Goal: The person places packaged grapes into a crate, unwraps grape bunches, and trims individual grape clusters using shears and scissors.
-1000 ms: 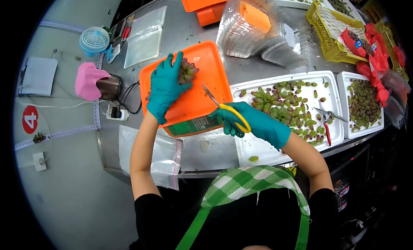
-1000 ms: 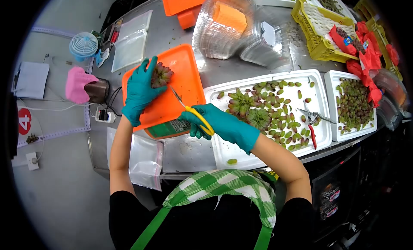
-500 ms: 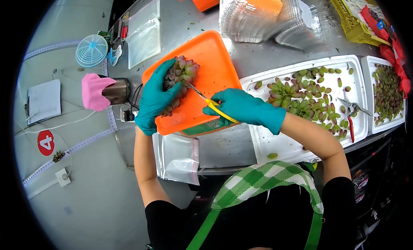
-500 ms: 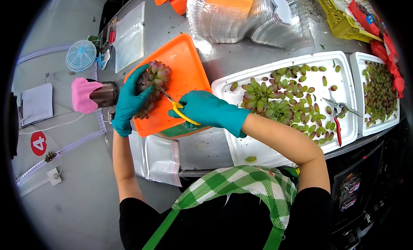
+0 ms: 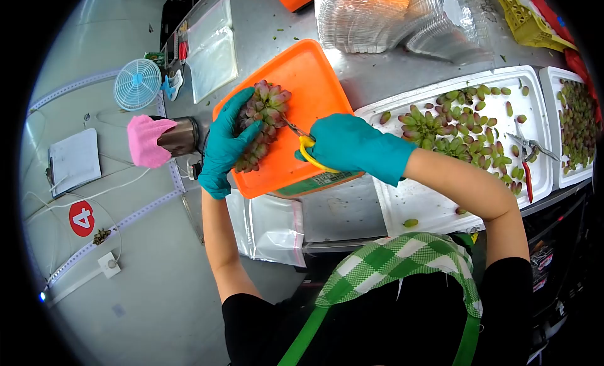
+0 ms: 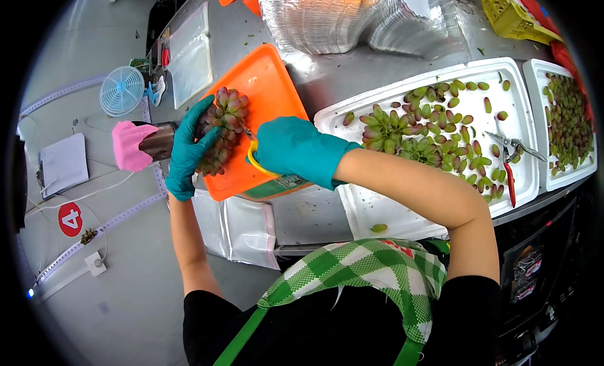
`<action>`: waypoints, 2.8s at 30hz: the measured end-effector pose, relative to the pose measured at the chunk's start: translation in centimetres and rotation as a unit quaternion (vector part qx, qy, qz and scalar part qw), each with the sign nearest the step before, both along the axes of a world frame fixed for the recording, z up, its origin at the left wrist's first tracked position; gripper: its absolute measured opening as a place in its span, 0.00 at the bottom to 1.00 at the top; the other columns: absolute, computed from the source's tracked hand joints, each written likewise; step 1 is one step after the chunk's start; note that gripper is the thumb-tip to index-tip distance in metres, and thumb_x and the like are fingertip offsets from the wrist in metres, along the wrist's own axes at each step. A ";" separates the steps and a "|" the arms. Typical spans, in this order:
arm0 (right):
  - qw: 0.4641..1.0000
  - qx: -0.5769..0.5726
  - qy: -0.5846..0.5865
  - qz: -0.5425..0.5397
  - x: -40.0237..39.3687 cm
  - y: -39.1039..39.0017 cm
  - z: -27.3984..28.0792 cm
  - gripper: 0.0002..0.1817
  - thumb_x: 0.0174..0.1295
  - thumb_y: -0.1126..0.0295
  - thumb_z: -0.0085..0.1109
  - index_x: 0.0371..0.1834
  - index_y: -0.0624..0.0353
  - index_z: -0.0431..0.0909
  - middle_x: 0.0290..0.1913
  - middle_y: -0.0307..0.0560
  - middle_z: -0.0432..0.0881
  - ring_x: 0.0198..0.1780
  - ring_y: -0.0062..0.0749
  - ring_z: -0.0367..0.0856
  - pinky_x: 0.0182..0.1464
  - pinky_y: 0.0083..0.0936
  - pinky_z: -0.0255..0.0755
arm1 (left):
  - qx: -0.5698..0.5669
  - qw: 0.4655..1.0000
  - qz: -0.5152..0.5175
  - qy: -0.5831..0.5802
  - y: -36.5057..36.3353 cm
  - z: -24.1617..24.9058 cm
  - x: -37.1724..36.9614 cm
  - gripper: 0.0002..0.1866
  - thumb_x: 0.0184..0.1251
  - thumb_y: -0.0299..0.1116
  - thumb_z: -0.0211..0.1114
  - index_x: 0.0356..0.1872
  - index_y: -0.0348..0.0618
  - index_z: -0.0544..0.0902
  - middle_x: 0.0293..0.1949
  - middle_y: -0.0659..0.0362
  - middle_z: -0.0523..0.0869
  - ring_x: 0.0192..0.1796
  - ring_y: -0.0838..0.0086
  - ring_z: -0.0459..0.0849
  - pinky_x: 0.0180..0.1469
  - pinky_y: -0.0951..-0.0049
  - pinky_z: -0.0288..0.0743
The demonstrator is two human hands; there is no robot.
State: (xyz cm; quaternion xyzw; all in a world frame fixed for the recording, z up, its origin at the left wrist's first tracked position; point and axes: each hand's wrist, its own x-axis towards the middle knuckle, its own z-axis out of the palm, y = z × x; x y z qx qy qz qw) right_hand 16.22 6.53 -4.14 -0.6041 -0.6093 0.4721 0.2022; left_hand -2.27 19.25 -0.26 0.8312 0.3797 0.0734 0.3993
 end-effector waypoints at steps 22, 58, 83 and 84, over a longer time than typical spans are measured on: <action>0.999 0.044 0.001 -0.002 0.3 1.4 -1.7 0.19 0.52 0.49 0.52 0.29 0.54 0.79 0.29 0.49 0.79 0.33 0.45 0.78 0.35 0.36 0.71 | 0.280 0.949 -0.091 0.111 -0.4 0.5 2.2 0.19 0.41 0.32 0.71 0.33 0.37 0.72 0.35 0.56 0.72 0.36 0.64 0.72 0.39 0.72 0.69; 0.978 0.196 -0.043 -0.062 1.3 -0.1 -1.5 0.06 0.43 0.67 0.54 0.20 0.56 0.77 0.18 0.48 0.77 0.21 0.41 0.77 0.19 0.38 0.66 | 0.367 0.897 -0.133 0.207 -0.7 0.3 3.6 0.10 0.46 0.28 0.66 0.31 0.38 0.77 0.45 0.50 0.76 0.44 0.59 0.77 0.43 0.69 0.73; 0.952 0.296 -0.077 -0.026 1.1 -0.5 -1.8 0.09 0.45 0.64 0.54 0.15 0.56 0.76 0.15 0.49 0.74 0.18 0.43 0.74 0.19 0.37 0.65 | 0.301 0.938 -0.118 0.123 1.3 -0.9 1.5 0.09 0.54 0.28 0.62 0.36 0.36 0.78 0.46 0.47 0.76 0.44 0.58 0.77 0.44 0.71 0.72; 0.955 0.285 -0.068 -0.034 1.3 -0.6 -1.4 0.09 0.45 0.64 0.54 0.15 0.56 0.76 0.15 0.49 0.74 0.18 0.43 0.74 0.19 0.37 0.65 | 0.304 0.937 -0.118 0.127 1.2 -0.8 1.5 0.09 0.54 0.28 0.62 0.36 0.36 0.77 0.46 0.47 0.76 0.44 0.58 0.77 0.44 0.71 0.72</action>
